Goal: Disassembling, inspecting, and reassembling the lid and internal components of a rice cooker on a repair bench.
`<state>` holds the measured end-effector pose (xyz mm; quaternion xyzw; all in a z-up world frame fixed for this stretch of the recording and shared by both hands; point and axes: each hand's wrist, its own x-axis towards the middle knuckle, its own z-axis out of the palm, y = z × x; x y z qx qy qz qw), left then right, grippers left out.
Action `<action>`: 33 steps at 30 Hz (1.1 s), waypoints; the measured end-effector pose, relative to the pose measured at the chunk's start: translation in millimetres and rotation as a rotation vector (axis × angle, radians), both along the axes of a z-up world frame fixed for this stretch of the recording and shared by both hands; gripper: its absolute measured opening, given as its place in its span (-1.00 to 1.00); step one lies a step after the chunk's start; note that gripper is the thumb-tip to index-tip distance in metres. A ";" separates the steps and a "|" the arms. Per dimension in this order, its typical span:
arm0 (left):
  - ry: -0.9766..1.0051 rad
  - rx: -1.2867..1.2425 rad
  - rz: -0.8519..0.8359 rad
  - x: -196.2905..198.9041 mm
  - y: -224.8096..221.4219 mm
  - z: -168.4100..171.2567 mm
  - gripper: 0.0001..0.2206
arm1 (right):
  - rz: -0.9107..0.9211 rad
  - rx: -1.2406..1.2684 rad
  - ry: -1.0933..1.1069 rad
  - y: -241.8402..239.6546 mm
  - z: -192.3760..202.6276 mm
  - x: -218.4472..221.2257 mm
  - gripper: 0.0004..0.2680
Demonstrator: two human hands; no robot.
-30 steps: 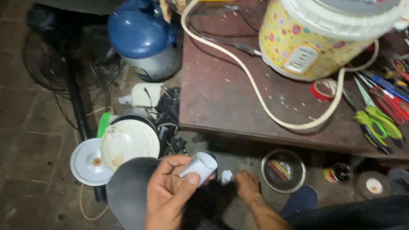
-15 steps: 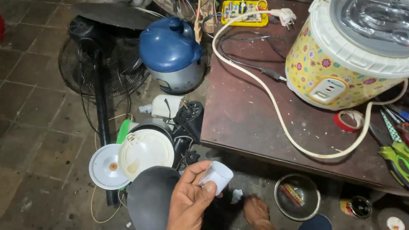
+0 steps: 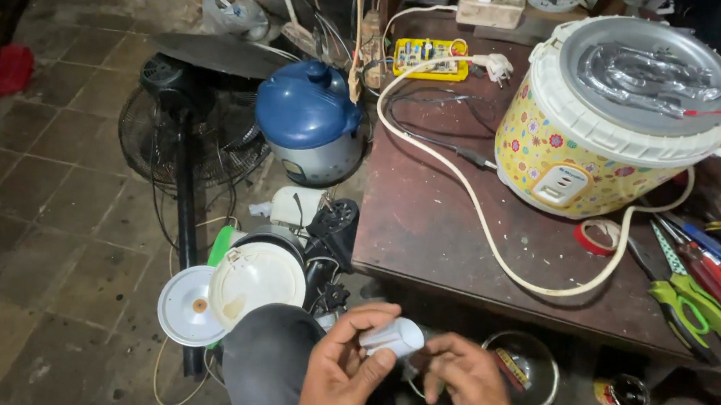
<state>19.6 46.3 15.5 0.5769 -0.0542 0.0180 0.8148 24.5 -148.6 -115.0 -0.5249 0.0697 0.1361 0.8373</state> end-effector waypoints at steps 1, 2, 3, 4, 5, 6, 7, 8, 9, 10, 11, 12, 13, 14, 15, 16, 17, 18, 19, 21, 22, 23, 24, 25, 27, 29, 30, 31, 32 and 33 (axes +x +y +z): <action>0.004 -0.002 -0.001 -1.6 -0.3 3.9 -0.72 | -0.001 -0.002 0.004 -3.7 22.2 -4.5 -0.88; -0.019 0.042 -0.075 -3.1 -1.1 7.7 -0.72 | -0.038 0.015 -0.090 -7.9 44.2 -8.7 -0.85; -0.042 0.086 -0.151 -4.7 -1.7 11.7 -0.72 | -0.076 0.034 -0.184 -11.6 66.4 -13.5 -0.80; -0.038 0.085 -0.155 -7.0 -4.4 12.5 -0.72 | -0.080 0.032 -0.180 -15.6 72.7 -15.4 -0.80; -0.044 0.095 -0.184 -7.9 -6.3 13.8 -0.73 | -0.160 -0.044 -0.173 -18.6 79.3 -15.9 -0.86; -0.051 0.105 -0.213 -8.7 -8.2 15.3 -0.73 | -0.240 -0.120 -0.164 -21.7 86.0 -16.4 -0.91; -0.048 0.103 -0.218 -10.6 -9.3 13.0 -0.73 | -0.245 -0.122 -0.161 -22.5 93.9 -18.5 -0.91; -0.048 0.038 -0.264 -12.1 -10.5 10.5 -0.72 | -0.259 -0.106 -0.012 -23.2 101.6 -20.2 -0.90; -0.049 -0.026 -0.311 -11.8 -11.6 8.0 -0.72 | -0.272 -0.088 0.134 -23.9 109.4 -20.2 -0.89; -0.049 -0.028 -0.317 -13.3 -13.0 3.4 -0.72 | -0.279 -0.089 0.135 -28.3 107.8 -22.4 -0.89; 0.044 -0.119 -0.419 -15.8 -14.7 -1.3 -0.75 | -0.222 -0.026 0.039 -33.0 106.1 -25.5 -0.93; 0.139 -0.209 -0.520 -18.1 -16.5 -6.0 -0.76 | -0.164 0.037 -0.055 -37.7 104.5 -28.5 -0.94; 0.141 -0.208 -0.526 -20.7 -20.5 -12.2 -0.76 | -0.170 0.038 -0.053 -38.9 111.4 -28.6 -0.94; 0.194 -0.282 -0.627 -23.4 -24.5 -18.3 -0.73 | -0.131 0.171 -0.027 -40.2 118.5 -28.5 -0.94; 0.246 -0.356 -0.728 -25.4 -28.4 -24.5 -0.68 | -0.091 0.303 -0.004 -41.4 125.3 -27.8 -0.94; 0.248 -0.353 -0.734 -27.9 -31.1 -30.0 -0.68 | -0.097 0.305 -0.005 -42.0 124.9 -27.6 -0.94; 0.310 -0.427 -0.748 -30.9 -33.8 -35.5 -0.68 | -0.078 0.315 0.013 -42.7 124.6 -27.8 -0.92; 0.372 -0.500 -0.760 -33.8 -36.1 -41.0 -0.68 | -0.060 0.325 0.030 -43.1 124.3 -27.8 -0.90; 0.374 -0.500 -0.764 -33.3 -37.4 -46.5 -0.68 | -0.064 0.325 0.030 -43.9 124.5 -27.7 -0.90; 0.392 -0.389 -0.719 -33.0 -39.9 -57.7 -0.66 | -0.025 0.478 0.135 -45.3 125.0 -27.5 -0.86; 0.393 -0.391 -0.719 -32.8 -39.0 -53.2 -0.66 | -0.026 0.477 0.137 -47.2 124.8 -27.8 -0.86; 0.441 -0.431 -0.762 -32.4 -37.3 -48.3 -0.60 | -0.013 0.498 0.120 -48.5 124.7 -27.5 -0.85; 0.491 -0.471 -0.804 -32.1 -35.7 -43.4 -0.54 | 0.000 0.519 0.104 -49.9 124.7 -27.2 -0.84; 0.492 -0.470 -0.802 -31.4 -33.1 -35.5 -0.54 | 0.001 0.521 0.105 -51.5 123.7 -27.2 -0.84; 0.516 -0.525 -0.887 -29.4 -28.8 -20.0 -0.52 | -0.003 0.426 0.092 -55.6 121.6 -27.2 -0.86; 0.507 -0.494 -0.851 -29.5 -25.7 -31.2 -0.52 | -0.010 0.321 0.062 -59.3 109.8 -28.5 -0.89; 0.496 -0.465 -0.813 -30.1 -24.4 -37.0 -0.52 | -0.015 0.214 0.032 -61.4 104.0 -29.3 -0.92; 0.497 -0.465 -0.814 -28.6 -20.4 -36.2 -0.52 | -0.016 0.214 0.032 -66.9 110.4 -27.4 -0.92; 0.441 -0.385 -0.670 -27.2 -16.4 -35.3 -0.53 | 0.125 -0.070 0.094 -72.6 116.9 -25.5 -0.83; 0.384 -0.303 -0.527 -25.7 -12.2 -34.2 -0.55 | 0.265 -0.355 0.153 -77.9 123.3 -23.9 -0.70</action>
